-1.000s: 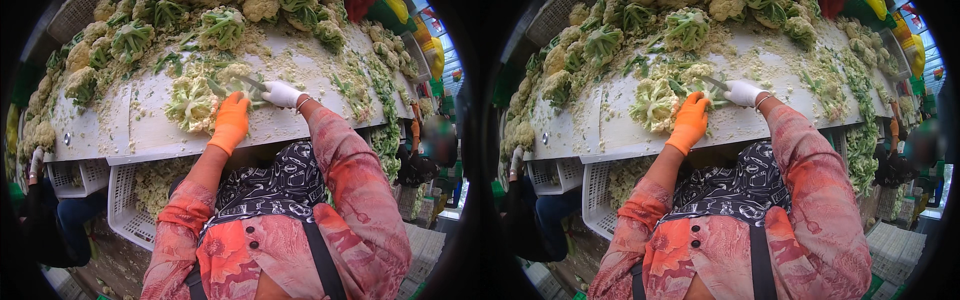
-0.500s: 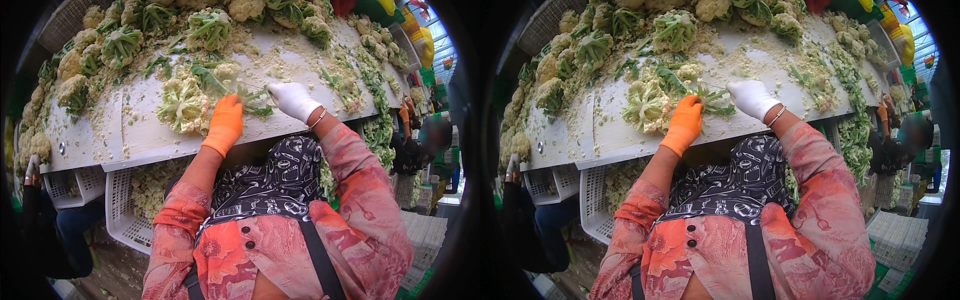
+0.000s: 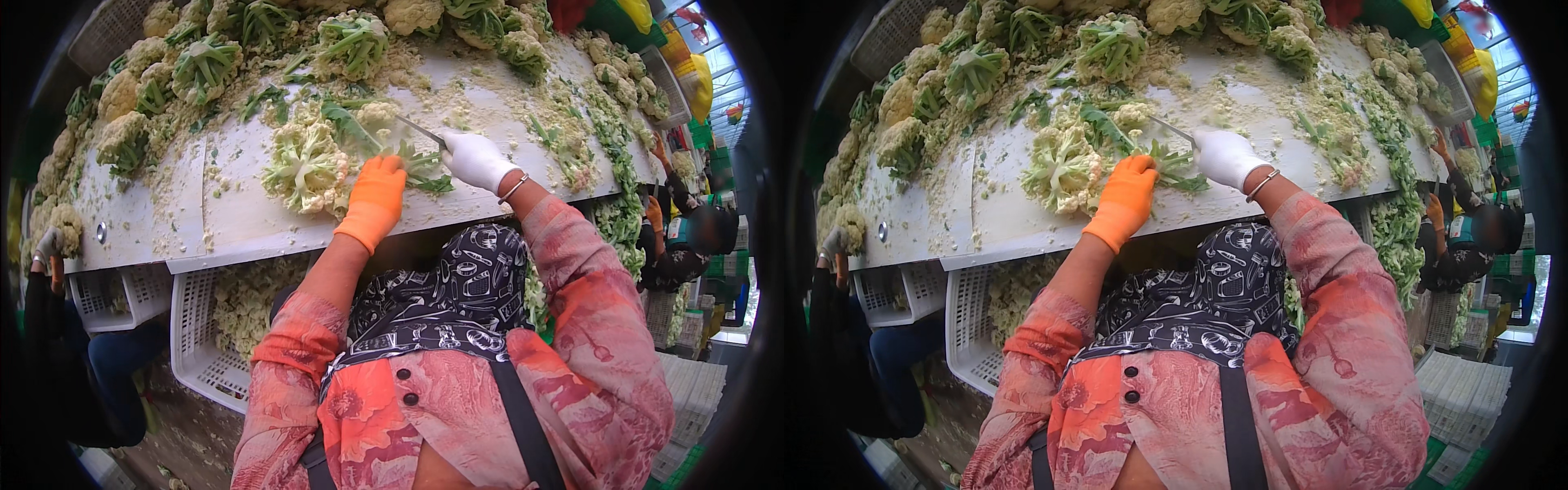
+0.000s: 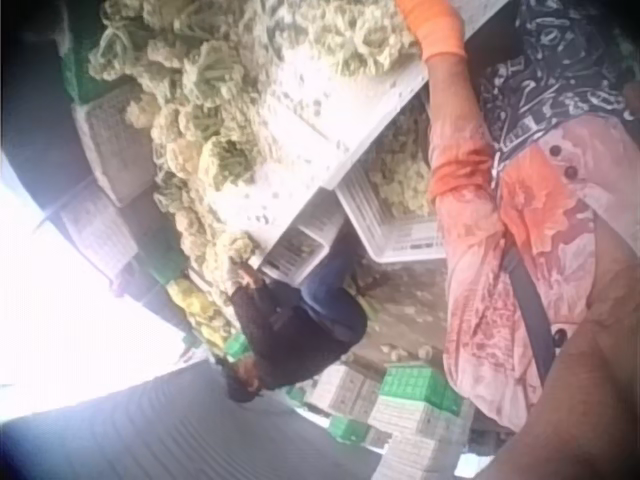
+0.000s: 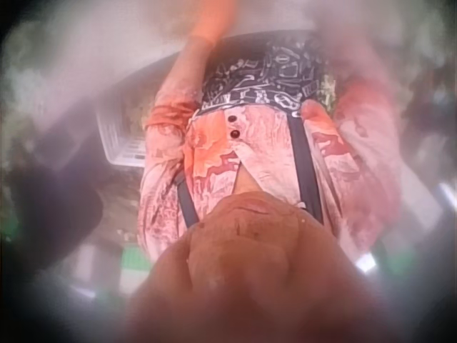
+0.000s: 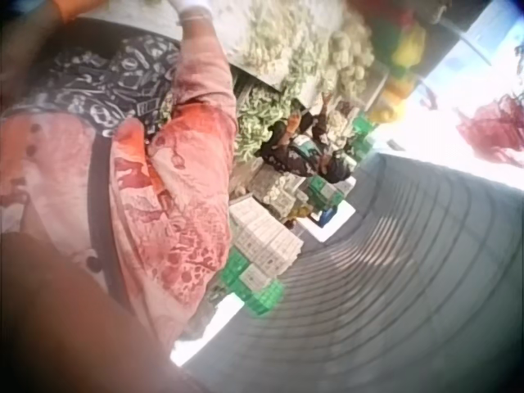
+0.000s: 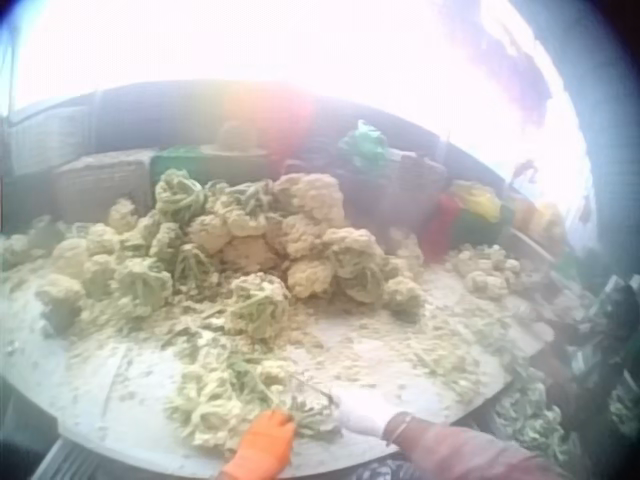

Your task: The person uses a knife to trim and cut cauliflower florets on a white table. They remove leaves and stems, then separate the florets, placing the cut pieces into a white basket below.

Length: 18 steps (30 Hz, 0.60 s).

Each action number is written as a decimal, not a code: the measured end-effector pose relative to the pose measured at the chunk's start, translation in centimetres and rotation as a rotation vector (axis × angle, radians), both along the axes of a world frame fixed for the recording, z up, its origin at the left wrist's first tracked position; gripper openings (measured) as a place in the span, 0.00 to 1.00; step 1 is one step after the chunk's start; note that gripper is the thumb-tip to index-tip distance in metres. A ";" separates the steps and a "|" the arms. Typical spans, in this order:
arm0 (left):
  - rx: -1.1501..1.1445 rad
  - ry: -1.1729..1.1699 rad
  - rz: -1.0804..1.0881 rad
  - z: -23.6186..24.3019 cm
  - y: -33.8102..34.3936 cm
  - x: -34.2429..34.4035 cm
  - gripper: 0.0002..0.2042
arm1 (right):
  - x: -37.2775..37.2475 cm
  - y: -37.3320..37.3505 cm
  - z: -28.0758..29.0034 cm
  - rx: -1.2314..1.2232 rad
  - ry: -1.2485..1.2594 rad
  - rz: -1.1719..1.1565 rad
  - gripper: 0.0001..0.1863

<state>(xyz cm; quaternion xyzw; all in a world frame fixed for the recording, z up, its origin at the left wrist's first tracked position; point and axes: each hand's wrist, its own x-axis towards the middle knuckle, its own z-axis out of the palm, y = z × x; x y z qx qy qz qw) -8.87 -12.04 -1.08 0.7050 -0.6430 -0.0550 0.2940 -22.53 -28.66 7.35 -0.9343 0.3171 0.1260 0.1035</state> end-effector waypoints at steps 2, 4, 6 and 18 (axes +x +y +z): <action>-0.005 -0.014 0.001 -0.1 0.0 0.0 0.09 | 0.0 0.4 1.1 -0.015 -0.045 0.000 0.12; -0.009 -0.038 0.009 -0.3 -0.2 -0.1 0.09 | 0.3 1.3 1.9 -0.073 -0.075 0.169 0.09; -0.004 -0.034 -0.002 0.2 -0.1 -0.1 0.09 | 1.3 2.4 2.7 -0.124 -0.018 0.217 0.08; 0.011 -0.012 -0.041 0.0 0.0 -0.6 0.10 | 0.6 1.3 -2.9 -0.011 -0.127 -0.105 0.13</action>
